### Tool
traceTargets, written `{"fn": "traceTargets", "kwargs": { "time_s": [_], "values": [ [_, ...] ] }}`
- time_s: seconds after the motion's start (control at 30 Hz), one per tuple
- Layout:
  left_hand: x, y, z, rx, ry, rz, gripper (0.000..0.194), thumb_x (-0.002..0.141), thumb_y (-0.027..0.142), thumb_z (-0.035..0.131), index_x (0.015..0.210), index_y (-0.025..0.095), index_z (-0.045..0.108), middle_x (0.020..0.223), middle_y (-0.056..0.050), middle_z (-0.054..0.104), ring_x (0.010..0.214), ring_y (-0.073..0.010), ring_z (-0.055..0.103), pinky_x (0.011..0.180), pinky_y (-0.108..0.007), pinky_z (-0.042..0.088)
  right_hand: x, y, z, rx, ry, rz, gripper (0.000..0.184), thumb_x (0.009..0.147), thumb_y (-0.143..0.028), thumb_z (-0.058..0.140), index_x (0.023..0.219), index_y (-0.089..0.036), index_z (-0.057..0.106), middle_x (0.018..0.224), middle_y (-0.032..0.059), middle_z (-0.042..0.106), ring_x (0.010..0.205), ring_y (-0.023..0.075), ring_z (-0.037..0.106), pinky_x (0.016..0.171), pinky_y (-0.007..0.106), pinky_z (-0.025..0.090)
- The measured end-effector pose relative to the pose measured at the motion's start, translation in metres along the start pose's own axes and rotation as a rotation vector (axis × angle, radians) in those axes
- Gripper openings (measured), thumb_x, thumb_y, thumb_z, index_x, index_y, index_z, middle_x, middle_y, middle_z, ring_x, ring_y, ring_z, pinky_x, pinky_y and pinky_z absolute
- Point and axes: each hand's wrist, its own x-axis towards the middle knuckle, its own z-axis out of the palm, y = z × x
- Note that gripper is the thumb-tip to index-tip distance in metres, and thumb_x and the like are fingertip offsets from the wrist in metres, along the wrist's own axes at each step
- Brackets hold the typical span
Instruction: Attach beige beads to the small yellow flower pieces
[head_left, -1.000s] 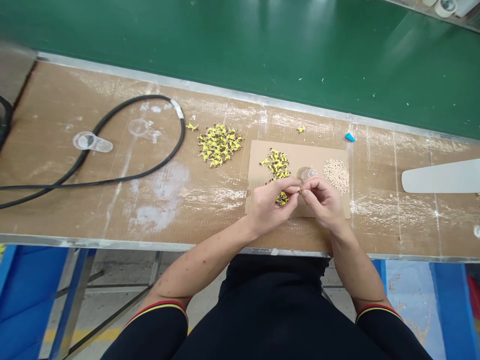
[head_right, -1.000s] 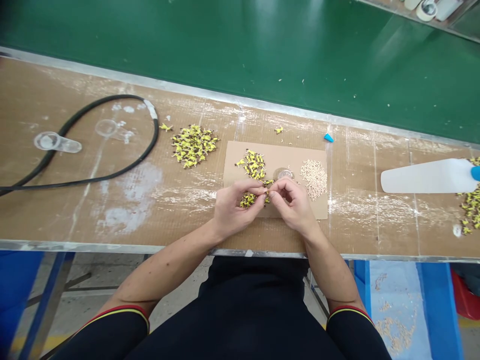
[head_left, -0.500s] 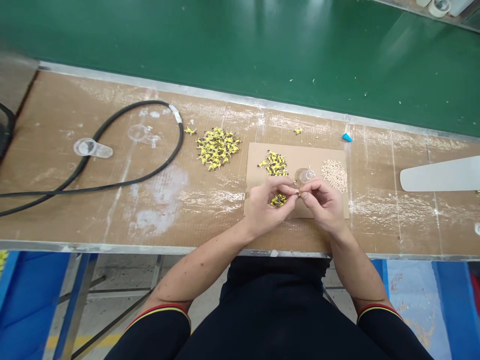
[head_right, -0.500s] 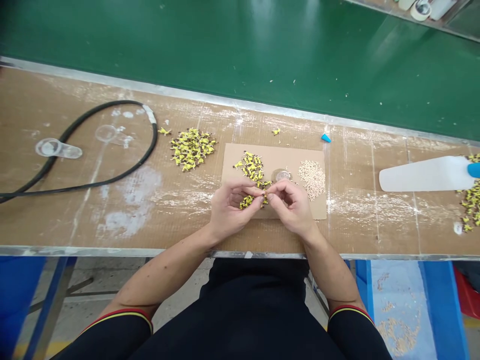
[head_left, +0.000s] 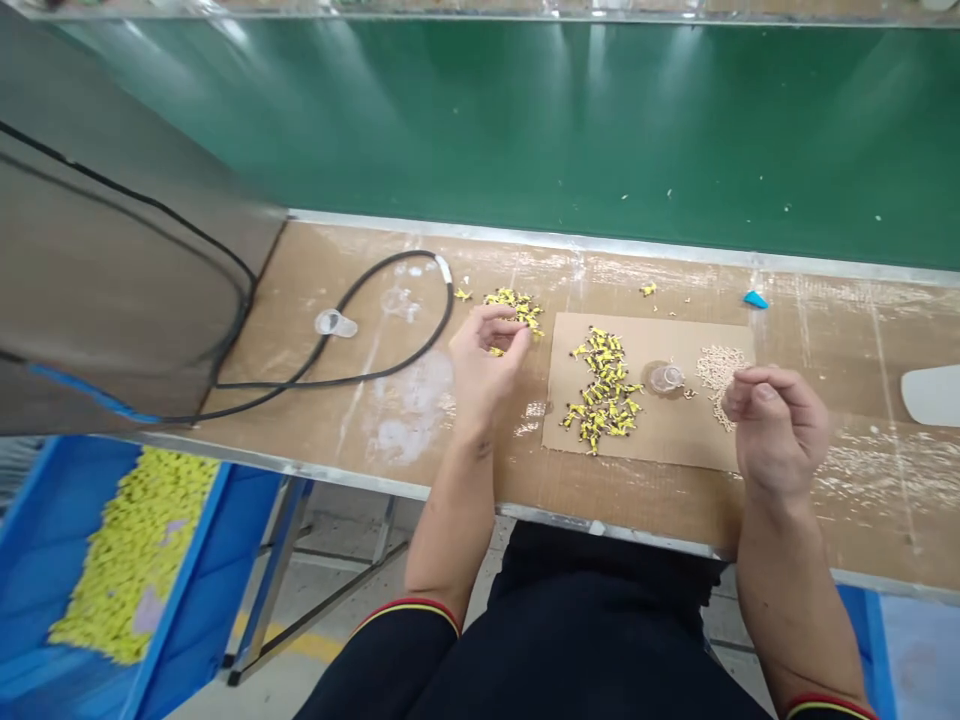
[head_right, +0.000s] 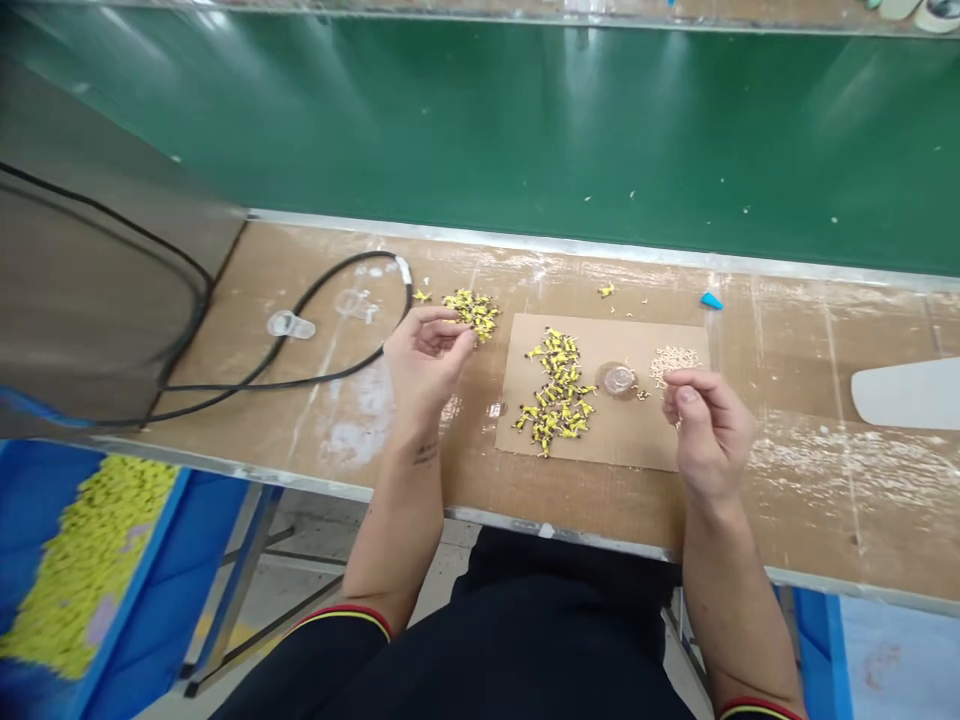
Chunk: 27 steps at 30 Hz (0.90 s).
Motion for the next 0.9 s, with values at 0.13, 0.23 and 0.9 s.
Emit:
{"fn": "traceTargets", "kwargs": {
  "time_s": [0.13, 0.23, 0.9],
  "values": [
    [0.024, -0.027, -0.024, 0.164, 0.032, -0.107, 0.018, 0.076, 0.014, 0.072, 0.092, 0.019, 0.067, 0.074, -0.001, 0.075, 0.066, -0.0142, 0.071, 0.062, -0.025, 0.052, 0.003, 0.002, -0.004, -0.048, 0.030, -0.028, 0.012, 0.094, -0.034, 0.069, 0.090, -0.025, 0.076, 0.066, -0.0030, 0.057, 0.057, 0.0128, 0.049, 0.053, 0.030, 0.037],
    [0.029, -0.039, -0.028, 0.278, 0.045, -0.063, 0.017, 0.077, 0.016, 0.070, 0.093, 0.019, 0.069, 0.078, -0.002, 0.075, 0.069, -0.0153, 0.071, 0.069, -0.028, 0.054, 0.003, 0.005, -0.005, -0.102, 0.012, -0.035, 0.016, 0.094, -0.036, 0.069, 0.088, -0.023, 0.076, 0.066, -0.0027, 0.056, 0.057, 0.0126, 0.049, 0.053, 0.030, 0.038],
    [-0.008, -0.004, 0.012, 0.474, -0.776, 0.475, 0.029, 0.099, 0.023, 0.055, 0.123, 0.024, 0.070, 0.128, -0.012, 0.071, 0.117, -0.0300, 0.064, 0.102, -0.049, 0.052, 0.026, 0.036, -0.053, -0.966, -0.339, -0.022, 0.021, 0.093, -0.040, 0.067, 0.101, -0.026, 0.082, 0.092, 0.0100, 0.070, 0.091, 0.0292, 0.062, 0.085, 0.048, 0.051]
  ]
}}
